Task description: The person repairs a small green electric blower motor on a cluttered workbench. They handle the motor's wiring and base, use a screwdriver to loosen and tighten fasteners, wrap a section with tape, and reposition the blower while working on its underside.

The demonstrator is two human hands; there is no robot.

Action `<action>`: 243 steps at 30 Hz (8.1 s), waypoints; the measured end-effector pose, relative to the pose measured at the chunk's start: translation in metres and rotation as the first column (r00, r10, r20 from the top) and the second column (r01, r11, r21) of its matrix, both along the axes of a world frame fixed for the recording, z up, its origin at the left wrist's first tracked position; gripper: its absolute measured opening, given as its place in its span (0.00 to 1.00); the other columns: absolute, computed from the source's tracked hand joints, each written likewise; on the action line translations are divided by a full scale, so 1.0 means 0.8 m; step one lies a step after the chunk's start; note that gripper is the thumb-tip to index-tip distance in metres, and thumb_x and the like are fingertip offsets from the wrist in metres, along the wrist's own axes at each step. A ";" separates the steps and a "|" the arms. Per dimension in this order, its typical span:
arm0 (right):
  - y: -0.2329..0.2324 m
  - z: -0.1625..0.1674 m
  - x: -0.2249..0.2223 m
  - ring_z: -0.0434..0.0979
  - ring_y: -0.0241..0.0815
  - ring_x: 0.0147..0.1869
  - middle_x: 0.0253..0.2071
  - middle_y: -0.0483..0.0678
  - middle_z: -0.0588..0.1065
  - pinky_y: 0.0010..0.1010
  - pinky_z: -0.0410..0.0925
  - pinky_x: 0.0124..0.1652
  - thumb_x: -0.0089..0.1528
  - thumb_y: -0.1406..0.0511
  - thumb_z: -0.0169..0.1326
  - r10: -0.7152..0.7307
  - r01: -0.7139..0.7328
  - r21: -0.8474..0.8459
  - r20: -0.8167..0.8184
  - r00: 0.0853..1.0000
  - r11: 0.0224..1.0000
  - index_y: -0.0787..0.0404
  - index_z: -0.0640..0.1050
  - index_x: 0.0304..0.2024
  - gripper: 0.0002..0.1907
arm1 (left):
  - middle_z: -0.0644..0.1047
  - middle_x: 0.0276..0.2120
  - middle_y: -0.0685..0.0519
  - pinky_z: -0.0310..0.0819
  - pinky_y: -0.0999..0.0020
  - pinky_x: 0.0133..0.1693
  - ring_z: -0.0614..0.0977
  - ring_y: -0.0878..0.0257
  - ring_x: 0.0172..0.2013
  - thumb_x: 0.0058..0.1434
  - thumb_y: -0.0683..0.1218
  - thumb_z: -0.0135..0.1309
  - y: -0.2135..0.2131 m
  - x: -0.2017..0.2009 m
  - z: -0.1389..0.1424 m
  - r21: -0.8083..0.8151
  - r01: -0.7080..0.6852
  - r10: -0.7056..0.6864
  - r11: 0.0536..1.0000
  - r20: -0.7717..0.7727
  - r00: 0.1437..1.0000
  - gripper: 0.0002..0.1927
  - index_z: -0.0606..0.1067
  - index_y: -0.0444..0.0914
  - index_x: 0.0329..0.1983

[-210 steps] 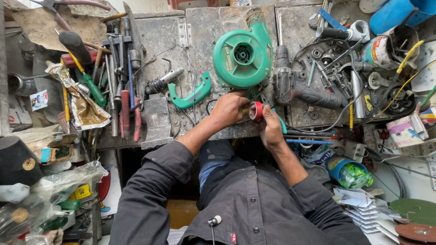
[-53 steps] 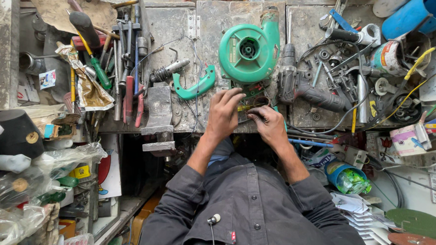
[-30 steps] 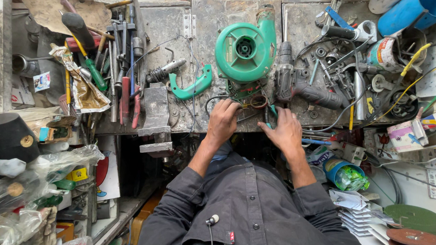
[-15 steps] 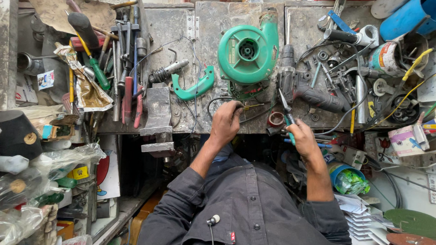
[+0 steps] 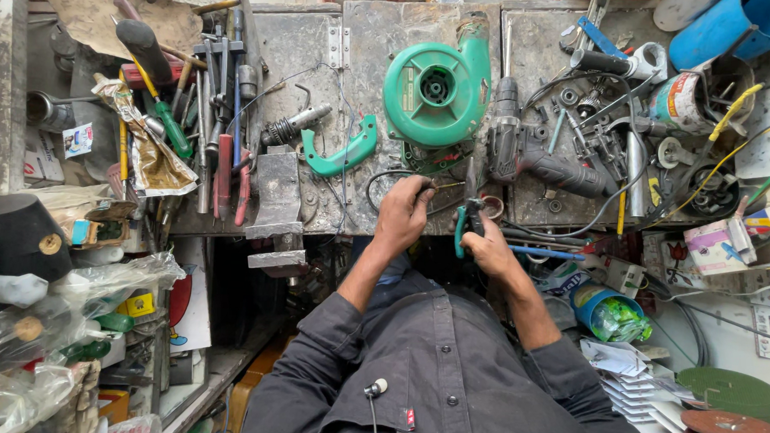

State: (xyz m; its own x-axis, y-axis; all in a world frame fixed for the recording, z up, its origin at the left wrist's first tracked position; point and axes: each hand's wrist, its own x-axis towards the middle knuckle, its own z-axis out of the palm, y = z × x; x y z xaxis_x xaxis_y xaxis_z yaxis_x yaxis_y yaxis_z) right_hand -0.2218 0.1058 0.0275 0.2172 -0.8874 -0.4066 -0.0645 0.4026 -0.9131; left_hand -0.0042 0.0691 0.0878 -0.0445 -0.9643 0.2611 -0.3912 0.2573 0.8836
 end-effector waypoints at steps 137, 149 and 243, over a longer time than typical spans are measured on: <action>-0.023 0.028 -0.013 0.76 0.44 0.41 0.44 0.47 0.76 0.39 0.71 0.37 0.55 0.69 0.51 -0.398 0.388 -0.099 -0.329 0.856 0.916 0.60 0.70 0.55 0.24 | 0.69 0.23 0.47 0.67 0.54 0.30 0.73 0.49 0.28 0.52 0.52 0.68 -0.025 0.008 0.025 -0.192 0.110 -0.074 0.975 0.187 0.980 0.21 0.70 0.35 0.21; 0.019 0.056 -0.105 0.73 0.60 0.59 0.54 0.55 0.74 0.48 0.68 0.55 0.55 0.66 0.63 -0.339 -0.163 -0.439 -0.840 0.425 0.884 0.59 0.76 0.57 0.26 | 0.73 0.36 0.46 0.67 0.54 0.41 0.75 0.48 0.40 0.62 0.39 0.54 -0.006 0.026 0.032 -0.177 0.188 -0.133 0.966 0.281 0.950 0.10 0.76 0.35 0.46; -0.018 0.008 0.010 0.66 0.34 0.28 0.25 0.40 0.69 0.25 0.61 0.29 0.70 0.58 0.50 -0.234 0.068 0.356 0.446 0.864 0.932 0.60 0.76 0.34 0.15 | 0.77 0.48 0.47 0.73 0.59 0.47 0.78 0.53 0.43 0.54 0.37 0.54 0.025 -0.022 0.001 -0.327 0.171 -0.041 0.929 0.371 0.928 0.16 0.77 0.33 0.48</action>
